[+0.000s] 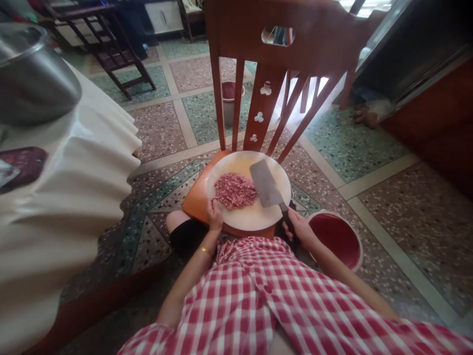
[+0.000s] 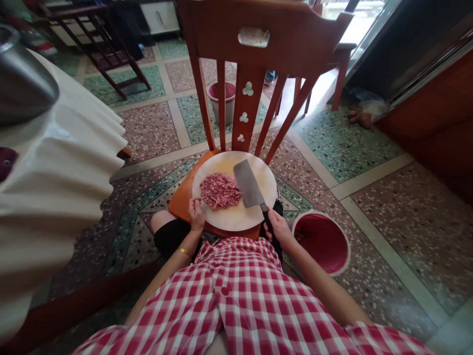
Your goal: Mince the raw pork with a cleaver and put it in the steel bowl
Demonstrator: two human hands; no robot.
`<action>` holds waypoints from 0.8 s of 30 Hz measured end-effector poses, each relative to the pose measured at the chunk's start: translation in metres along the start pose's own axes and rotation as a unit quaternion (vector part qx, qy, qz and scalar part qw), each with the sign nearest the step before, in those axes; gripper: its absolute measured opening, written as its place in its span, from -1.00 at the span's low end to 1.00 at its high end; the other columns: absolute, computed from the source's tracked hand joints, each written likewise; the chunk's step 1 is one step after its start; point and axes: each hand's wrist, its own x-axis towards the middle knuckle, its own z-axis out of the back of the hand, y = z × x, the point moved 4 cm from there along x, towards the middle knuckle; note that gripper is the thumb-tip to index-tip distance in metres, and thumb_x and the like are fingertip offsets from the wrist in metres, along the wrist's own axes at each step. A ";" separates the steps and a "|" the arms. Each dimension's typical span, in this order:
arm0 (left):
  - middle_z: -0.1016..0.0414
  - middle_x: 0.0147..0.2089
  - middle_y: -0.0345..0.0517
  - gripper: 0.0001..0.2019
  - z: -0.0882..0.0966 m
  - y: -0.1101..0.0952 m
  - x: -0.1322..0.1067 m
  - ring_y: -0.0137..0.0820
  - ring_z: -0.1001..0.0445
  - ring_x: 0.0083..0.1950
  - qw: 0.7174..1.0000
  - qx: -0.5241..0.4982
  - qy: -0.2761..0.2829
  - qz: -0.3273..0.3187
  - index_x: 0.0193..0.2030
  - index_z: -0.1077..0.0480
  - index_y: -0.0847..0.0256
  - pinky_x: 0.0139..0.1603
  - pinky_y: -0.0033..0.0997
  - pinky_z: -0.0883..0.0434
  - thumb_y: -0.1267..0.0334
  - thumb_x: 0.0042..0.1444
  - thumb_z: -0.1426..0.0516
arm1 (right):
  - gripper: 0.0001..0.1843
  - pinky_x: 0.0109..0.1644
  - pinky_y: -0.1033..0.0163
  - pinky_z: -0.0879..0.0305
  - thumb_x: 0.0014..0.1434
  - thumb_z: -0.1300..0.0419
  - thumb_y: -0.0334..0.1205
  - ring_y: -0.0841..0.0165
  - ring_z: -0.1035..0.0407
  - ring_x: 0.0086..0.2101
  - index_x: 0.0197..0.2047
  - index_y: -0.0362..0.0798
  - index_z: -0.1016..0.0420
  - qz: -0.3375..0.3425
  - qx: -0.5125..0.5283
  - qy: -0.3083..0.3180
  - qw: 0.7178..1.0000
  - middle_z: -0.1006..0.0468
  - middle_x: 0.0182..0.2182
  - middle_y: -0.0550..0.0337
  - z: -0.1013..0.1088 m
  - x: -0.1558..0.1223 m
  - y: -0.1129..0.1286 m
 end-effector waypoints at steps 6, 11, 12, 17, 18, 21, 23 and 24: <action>-0.42 -0.08 0.03 -0.73 -0.015 -0.012 0.021 -0.29 -0.34 0.09 0.995 0.063 0.029 -0.073 -0.15 -0.37 0.19 0.22 -0.20 -0.22 0.10 0.24 0.06 | -0.35 -0.75 0.45 -0.06 0.19 -0.06 0.12 0.53 -0.08 -0.76 0.29 0.12 -0.07 -0.059 0.092 -0.040 0.993 -0.28 -0.64 0.43 0.016 0.004 -0.040; -0.33 0.16 0.12 -0.69 -0.028 -0.002 0.029 -0.27 -0.16 0.31 0.991 0.110 0.044 -0.066 0.00 -0.35 0.21 0.37 -0.10 0.00 0.16 0.22 0.05 | -0.34 -0.76 0.46 -0.03 0.19 -0.03 0.13 0.52 -0.08 -0.77 0.29 0.07 -0.07 -0.066 0.084 -0.052 0.993 -0.27 -0.67 0.44 0.006 0.020 -0.045; -0.30 0.20 0.13 -0.68 -0.030 0.001 0.030 -0.27 -0.12 0.34 0.990 0.117 0.047 -0.063 0.03 -0.34 0.22 0.39 -0.10 0.03 0.17 0.22 0.05 | -0.34 -0.77 0.46 -0.02 0.19 -0.02 0.14 0.52 -0.07 -0.78 0.29 0.06 -0.08 -0.060 0.074 -0.056 0.994 -0.26 -0.68 0.45 0.004 0.023 -0.043; -0.19 0.31 0.11 -0.61 -0.046 0.006 0.031 -0.27 -0.03 0.39 0.986 0.130 0.081 -0.059 0.14 -0.29 0.22 0.40 -0.09 0.06 0.16 0.23 0.06 | -0.35 -0.78 0.46 -0.04 0.21 -0.02 0.11 0.52 -0.09 -0.78 0.28 0.00 -0.14 -0.044 -0.005 -0.028 0.999 -0.26 -0.70 0.43 -0.010 0.040 -0.031; -0.17 0.32 0.11 -0.59 -0.049 0.007 0.031 -0.27 -0.01 0.40 0.986 0.130 0.085 -0.055 0.16 -0.28 0.22 0.41 -0.09 0.07 0.14 0.23 0.07 | -0.35 -0.78 0.46 -0.05 0.21 -0.02 0.10 0.52 -0.10 -0.78 0.29 0.00 -0.14 -0.044 -0.018 -0.018 0.999 -0.26 -0.70 0.43 -0.015 0.043 -0.029; -0.11 0.35 0.11 -0.55 -0.057 0.006 0.030 -0.26 0.05 0.42 0.987 0.125 0.088 -0.045 0.18 -0.26 0.21 0.41 -0.08 0.10 0.06 0.24 0.07 | -0.38 -0.79 0.45 -0.07 0.24 0.01 0.06 0.51 -0.12 -0.78 0.31 0.03 -0.10 -0.050 -0.030 0.019 0.998 -0.27 -0.71 0.42 -0.030 0.051 -0.022; -0.13 0.34 0.10 -0.54 -0.061 0.004 0.029 -0.25 0.09 0.43 0.988 0.120 0.088 -0.044 0.17 -0.27 0.20 0.41 -0.06 0.11 0.01 0.24 0.08 | -0.41 -0.79 0.45 -0.08 0.27 0.03 0.04 0.51 -0.12 -0.79 0.31 0.04 -0.10 -0.055 -0.028 0.044 0.997 -0.26 -0.71 0.42 -0.040 0.054 -0.020; -0.14 0.34 0.10 -0.53 -0.063 0.002 0.029 -0.24 0.10 0.43 0.988 0.118 0.086 -0.046 0.16 -0.27 0.20 0.41 -0.05 0.11 -0.01 0.24 0.08 | -0.43 -0.79 0.45 -0.08 0.28 0.04 0.03 0.51 -0.12 -0.79 0.30 0.04 -0.12 -0.056 -0.028 0.053 0.997 -0.26 -0.71 0.42 -0.045 0.054 -0.019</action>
